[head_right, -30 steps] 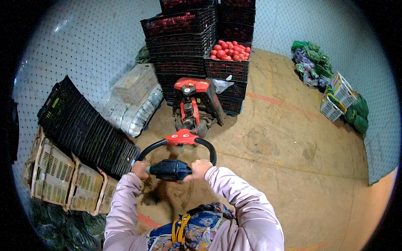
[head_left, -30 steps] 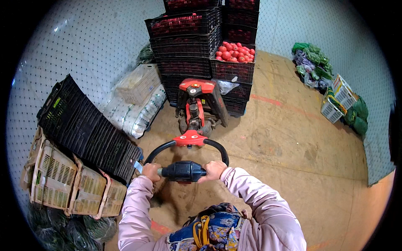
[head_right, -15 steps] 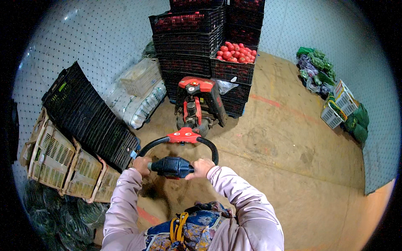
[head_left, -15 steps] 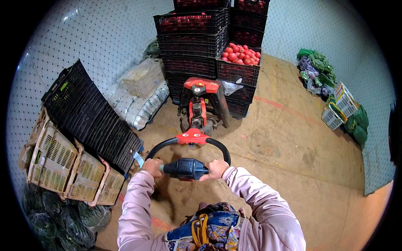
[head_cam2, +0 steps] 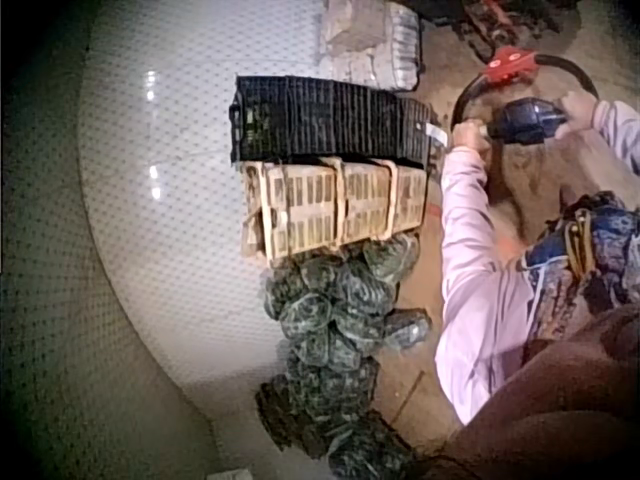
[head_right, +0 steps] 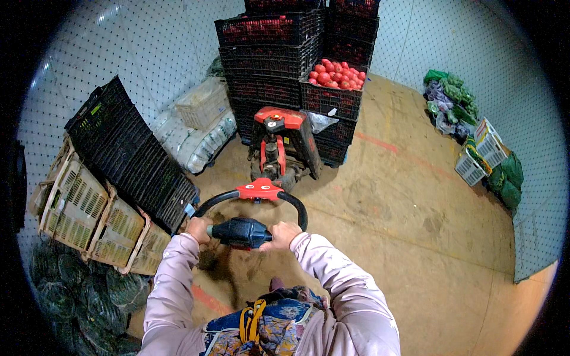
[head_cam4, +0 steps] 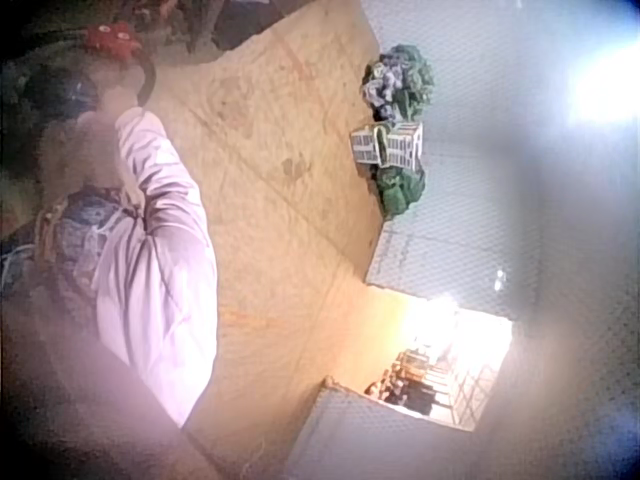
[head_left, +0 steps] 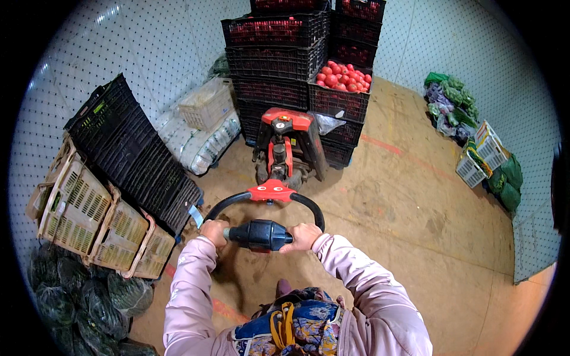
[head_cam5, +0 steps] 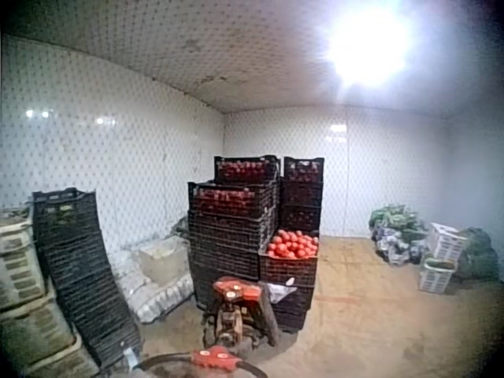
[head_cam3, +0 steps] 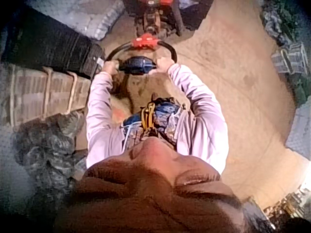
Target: The person operates a motorized pallet jack to move a stack of plastic pallets and later positions the jack forks under a stack of crates containing tomatoes.
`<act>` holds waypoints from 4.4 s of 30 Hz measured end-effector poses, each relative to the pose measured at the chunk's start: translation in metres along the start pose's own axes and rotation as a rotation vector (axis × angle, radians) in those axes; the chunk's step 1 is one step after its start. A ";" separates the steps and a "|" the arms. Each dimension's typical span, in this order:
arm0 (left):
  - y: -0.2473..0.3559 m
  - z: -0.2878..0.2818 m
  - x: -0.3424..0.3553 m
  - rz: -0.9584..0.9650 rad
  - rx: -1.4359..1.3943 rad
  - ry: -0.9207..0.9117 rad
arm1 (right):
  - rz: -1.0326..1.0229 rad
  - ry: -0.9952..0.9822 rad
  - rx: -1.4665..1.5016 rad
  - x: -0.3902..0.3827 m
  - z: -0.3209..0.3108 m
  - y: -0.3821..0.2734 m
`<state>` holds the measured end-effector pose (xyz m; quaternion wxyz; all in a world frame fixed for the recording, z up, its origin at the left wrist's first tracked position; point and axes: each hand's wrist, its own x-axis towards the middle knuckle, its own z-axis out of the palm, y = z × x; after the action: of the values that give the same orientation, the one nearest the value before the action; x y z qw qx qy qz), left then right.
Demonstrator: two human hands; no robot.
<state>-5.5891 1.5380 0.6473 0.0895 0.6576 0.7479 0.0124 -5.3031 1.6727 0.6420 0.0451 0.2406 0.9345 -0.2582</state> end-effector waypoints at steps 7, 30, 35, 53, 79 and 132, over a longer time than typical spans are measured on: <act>0.013 0.005 -0.017 -0.021 -0.013 0.016 | 0.002 -0.012 -0.033 -0.017 0.006 -0.003; 0.075 0.023 -0.081 -0.073 0.008 0.039 | -0.023 -0.006 -0.053 -0.090 0.027 -0.004; 0.084 0.021 -0.097 -0.100 0.007 0.014 | -0.038 -0.036 -0.056 -0.100 0.032 -0.008; 0.142 0.021 -0.135 -0.135 -0.016 0.005 | -0.080 -0.035 -0.083 -0.155 0.030 -0.003; 0.190 0.042 -0.252 -0.057 -0.021 0.213 | -0.136 -0.073 -0.054 -0.260 0.056 -0.054; 0.206 0.111 -0.448 -0.035 0.040 0.241 | -0.100 0.083 -0.085 -0.398 0.196 -0.169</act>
<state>-5.3167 1.1131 0.6186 -0.0140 0.6398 0.7647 0.0747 -5.0404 1.2770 0.6345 0.0035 0.2020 0.9565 -0.2103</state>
